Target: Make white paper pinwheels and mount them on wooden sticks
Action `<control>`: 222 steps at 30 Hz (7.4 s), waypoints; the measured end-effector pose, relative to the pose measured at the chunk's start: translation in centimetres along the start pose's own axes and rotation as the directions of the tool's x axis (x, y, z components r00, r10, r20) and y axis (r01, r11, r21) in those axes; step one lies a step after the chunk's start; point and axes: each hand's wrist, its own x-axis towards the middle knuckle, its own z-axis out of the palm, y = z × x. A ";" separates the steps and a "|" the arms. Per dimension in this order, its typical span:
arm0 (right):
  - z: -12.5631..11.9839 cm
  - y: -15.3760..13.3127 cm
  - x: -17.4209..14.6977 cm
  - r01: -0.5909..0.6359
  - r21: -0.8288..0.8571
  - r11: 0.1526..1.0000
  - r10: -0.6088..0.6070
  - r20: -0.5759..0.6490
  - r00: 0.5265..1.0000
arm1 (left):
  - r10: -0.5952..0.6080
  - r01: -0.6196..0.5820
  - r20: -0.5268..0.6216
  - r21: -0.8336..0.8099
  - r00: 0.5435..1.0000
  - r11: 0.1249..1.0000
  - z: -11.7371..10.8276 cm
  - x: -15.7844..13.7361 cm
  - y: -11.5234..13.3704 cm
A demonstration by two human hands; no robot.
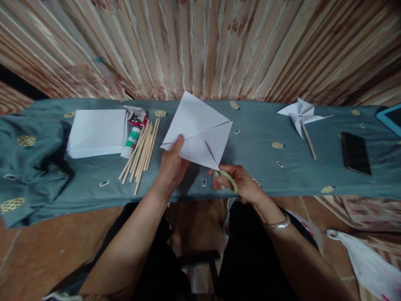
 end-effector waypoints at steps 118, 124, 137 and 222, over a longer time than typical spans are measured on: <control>-5.4 1.9 0.4 -0.417 -0.907 0.050 -0.484 -0.388 0.785 | 0.349 -0.333 0.127 0.699 0.928 0.632 -7.4 0.9 1.6; -5.9 2.2 0.3 -0.375 -0.927 0.010 -0.520 -0.325 0.790 | 0.418 -0.462 0.313 0.825 0.853 0.325 -8.0 0.9 3.7; -5.5 1.8 1.0 -0.299 -0.951 0.075 -0.611 -0.281 0.740 | 0.399 -0.115 0.198 0.968 0.895 -0.222 -14.7 2.2 11.0; 3.8 -2.6 10.4 0.211 -0.605 0.768 -0.449 -0.272 0.851 | -0.093 -0.584 0.577 0.793 0.811 -0.174 -7.3 1.1 1.3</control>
